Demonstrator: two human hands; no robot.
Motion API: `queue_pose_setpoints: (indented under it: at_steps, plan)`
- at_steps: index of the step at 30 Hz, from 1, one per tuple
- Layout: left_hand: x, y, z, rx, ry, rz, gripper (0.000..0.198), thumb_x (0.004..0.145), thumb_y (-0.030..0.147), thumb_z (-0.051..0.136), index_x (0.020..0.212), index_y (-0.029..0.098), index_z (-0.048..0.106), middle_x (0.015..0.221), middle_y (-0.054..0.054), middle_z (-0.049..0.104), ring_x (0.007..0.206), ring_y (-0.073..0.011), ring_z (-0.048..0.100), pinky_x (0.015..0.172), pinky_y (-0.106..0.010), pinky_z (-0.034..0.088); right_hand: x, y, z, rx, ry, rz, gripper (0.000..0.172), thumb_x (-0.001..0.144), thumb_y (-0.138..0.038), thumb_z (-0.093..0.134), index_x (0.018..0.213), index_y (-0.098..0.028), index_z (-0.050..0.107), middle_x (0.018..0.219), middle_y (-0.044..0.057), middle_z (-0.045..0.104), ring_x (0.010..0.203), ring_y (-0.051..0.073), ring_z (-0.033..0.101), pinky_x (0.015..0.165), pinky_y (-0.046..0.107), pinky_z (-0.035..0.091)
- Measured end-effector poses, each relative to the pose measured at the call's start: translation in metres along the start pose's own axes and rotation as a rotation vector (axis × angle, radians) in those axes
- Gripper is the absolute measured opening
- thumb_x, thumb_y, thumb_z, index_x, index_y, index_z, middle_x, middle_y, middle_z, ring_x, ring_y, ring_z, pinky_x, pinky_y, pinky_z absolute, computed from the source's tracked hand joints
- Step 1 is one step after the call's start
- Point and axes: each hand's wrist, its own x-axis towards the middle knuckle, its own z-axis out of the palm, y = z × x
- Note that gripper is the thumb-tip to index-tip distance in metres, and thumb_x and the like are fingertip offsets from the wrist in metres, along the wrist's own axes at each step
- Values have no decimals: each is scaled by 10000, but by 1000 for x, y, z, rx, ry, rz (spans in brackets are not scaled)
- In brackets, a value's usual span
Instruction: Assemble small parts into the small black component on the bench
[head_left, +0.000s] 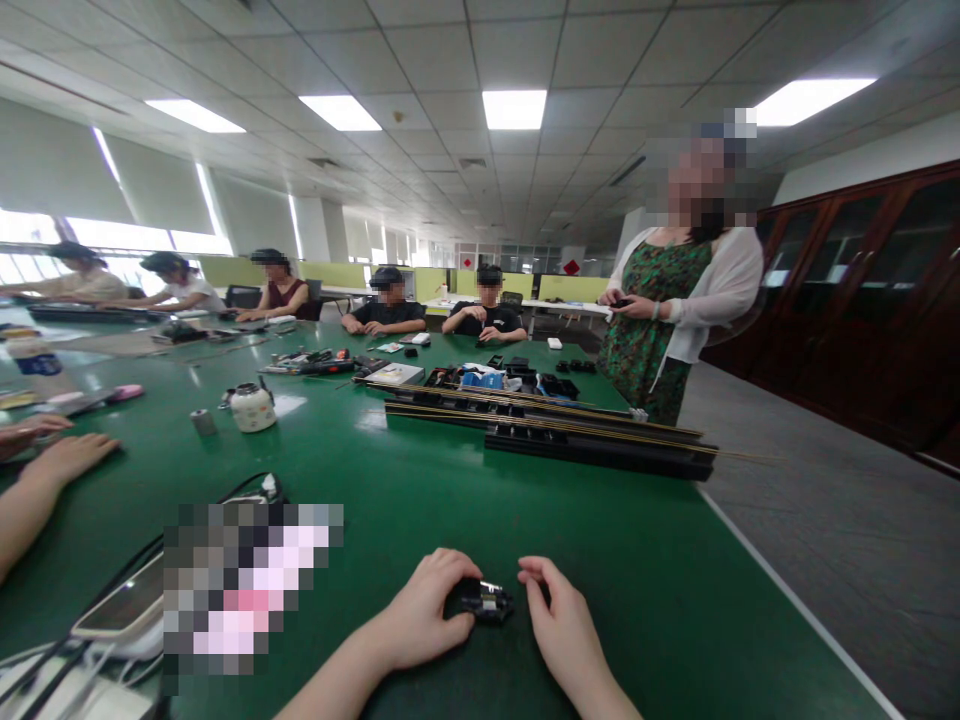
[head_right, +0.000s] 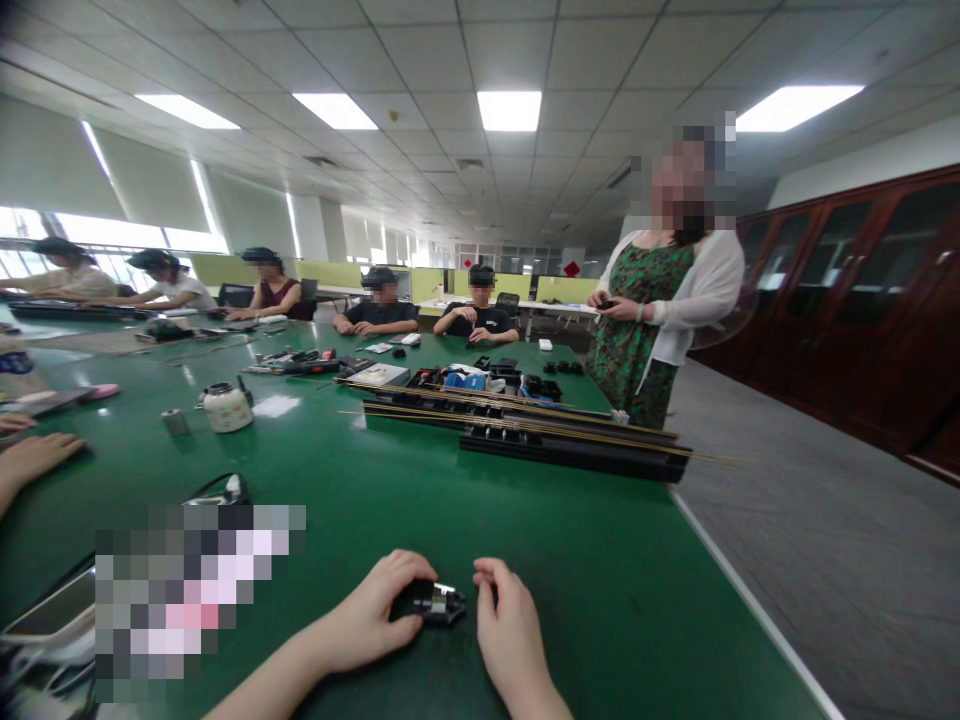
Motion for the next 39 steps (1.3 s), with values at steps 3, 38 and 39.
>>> queue_pose_setpoints:
  at_steps: [3,38,39]
  plan:
    - [0,1,0,-5,-2,3,377,652,114,521,1007,241,535,1037,-25,578,992,-229,482,891,-325,366,0,1,0,-9,-7,5,226,796,-245,440,920,-215,626,897,52,707,879,199,654,786,302,493]
    - [0,-5,1,-31,24,-6,354,716,151,565,1060,236,583,1067,-37,585,1022,-223,489,922,-324,372,2,2,2,-8,-28,10,217,797,-281,438,885,-230,630,897,52,703,879,221,650,794,337,485]
    - [0,-6,1,-33,24,-4,358,716,151,569,1064,235,582,1068,-37,585,1023,-221,489,923,-321,371,2,2,3,-3,-25,9,216,795,-281,441,882,-231,631,894,50,704,876,221,650,790,336,485]
